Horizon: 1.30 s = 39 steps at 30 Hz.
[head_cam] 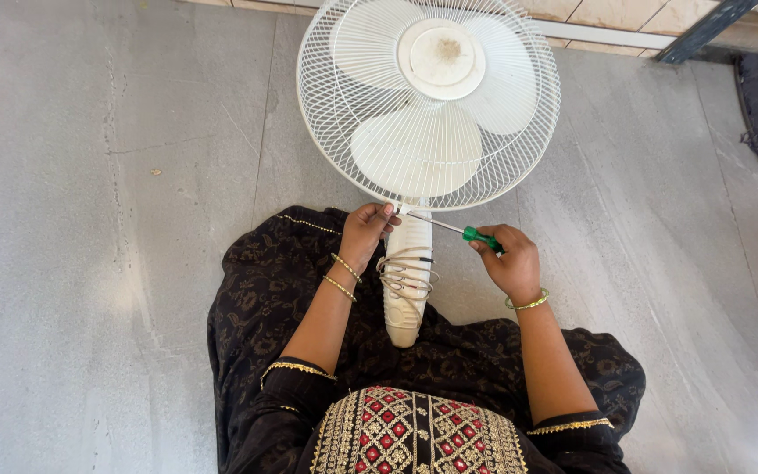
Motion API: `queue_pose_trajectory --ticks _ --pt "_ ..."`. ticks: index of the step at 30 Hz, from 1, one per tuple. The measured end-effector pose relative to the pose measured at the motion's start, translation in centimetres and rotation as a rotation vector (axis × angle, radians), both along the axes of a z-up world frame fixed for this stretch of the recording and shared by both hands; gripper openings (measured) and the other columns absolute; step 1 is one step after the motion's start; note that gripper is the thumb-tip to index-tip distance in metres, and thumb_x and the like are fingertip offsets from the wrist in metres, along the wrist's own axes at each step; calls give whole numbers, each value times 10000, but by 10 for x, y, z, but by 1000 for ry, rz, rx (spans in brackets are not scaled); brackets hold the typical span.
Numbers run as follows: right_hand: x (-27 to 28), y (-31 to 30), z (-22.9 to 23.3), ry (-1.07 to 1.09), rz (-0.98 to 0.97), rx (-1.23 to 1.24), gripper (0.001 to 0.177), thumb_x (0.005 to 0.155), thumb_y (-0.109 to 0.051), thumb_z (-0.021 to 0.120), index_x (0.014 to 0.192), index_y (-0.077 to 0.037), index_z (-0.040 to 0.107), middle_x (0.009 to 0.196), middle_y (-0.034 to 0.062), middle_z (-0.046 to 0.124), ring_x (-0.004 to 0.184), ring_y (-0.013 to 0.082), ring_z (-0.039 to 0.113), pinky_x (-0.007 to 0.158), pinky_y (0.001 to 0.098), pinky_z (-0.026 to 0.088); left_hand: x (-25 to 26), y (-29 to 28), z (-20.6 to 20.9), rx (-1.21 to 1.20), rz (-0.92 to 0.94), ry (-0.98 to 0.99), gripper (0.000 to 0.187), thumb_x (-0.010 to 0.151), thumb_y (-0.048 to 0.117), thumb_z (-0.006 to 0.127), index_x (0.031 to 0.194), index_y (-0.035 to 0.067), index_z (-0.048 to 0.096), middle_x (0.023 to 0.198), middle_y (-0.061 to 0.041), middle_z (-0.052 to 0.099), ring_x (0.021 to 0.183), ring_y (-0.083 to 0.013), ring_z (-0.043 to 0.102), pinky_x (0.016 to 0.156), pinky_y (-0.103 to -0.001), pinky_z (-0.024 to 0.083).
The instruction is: The person sits on the floor and works on a white electric fan, using a green screwdriver to tighten screws on the fan's neck and base. They manipulate the fan's power cord and adjust the fan head while seated.
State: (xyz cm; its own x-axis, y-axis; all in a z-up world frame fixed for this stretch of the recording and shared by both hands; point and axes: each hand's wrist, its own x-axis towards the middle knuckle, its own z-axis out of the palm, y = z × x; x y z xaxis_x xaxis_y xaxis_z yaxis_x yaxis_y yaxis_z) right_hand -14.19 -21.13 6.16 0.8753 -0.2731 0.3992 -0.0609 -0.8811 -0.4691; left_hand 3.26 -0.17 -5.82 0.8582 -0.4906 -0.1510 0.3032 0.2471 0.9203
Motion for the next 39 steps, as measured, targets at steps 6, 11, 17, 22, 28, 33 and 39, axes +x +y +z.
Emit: queue_pose_trajectory --ticks 6,11,17,22,28,33,39 --pt "3 -14 -15 257 -3 421 239 879 -220 785 1035 -41 755 777 39 748 616 83 577 562 272 478 -1 -1 -2 19 1 48 333 975 348 690 945 17 711 878 -55 755 722 -86 591 690 -244 510" --pt "10 -21 -27 559 -58 782 295 924 -287 719 1085 -42 754 778 32 716 573 94 466 538 271 415 -2 1 8 120 14 79 314 959 386 681 946 75 723 893 -17 750 712 -62 578 673 -216 492" --pt "6 -23 -24 544 19 767 315 925 -304 702 1091 -40 742 799 28 705 615 106 508 589 273 462 8 7 13 189 77 48 287 895 363 794 925 89 715 793 29 652 671 -67 546 579 -212 422" --pt "-14 -47 -24 548 8 684 312 908 -297 722 1077 -35 743 838 34 723 737 123 597 682 289 507 18 10 12 186 138 16 252 861 303 803 946 90 699 777 47 637 658 -68 556 544 -218 411" --pt "-41 -88 -36 607 -283 787 331 877 -244 751 1118 -16 741 891 77 738 755 170 595 685 325 499 32 15 28 253 292 -107 446 897 245 767 1224 13 570 1152 -122 568 882 -158 608 716 -271 476" --pt "-27 -82 -49 588 -642 562 432 880 -231 756 1226 14 669 1015 210 738 892 314 690 772 431 537 45 17 72 632 435 -413 863 909 291 798 1530 28 259 1560 -251 231 1440 -382 298 1190 -558 276" --pt "-21 -76 -62 487 -759 436 437 862 -193 696 1251 3 661 1163 271 713 1082 415 692 940 470 544 56 -6 128 1009 164 -786 944 899 547 687 1570 89 206 1662 -223 107 1554 -395 53 1157 -715 131"
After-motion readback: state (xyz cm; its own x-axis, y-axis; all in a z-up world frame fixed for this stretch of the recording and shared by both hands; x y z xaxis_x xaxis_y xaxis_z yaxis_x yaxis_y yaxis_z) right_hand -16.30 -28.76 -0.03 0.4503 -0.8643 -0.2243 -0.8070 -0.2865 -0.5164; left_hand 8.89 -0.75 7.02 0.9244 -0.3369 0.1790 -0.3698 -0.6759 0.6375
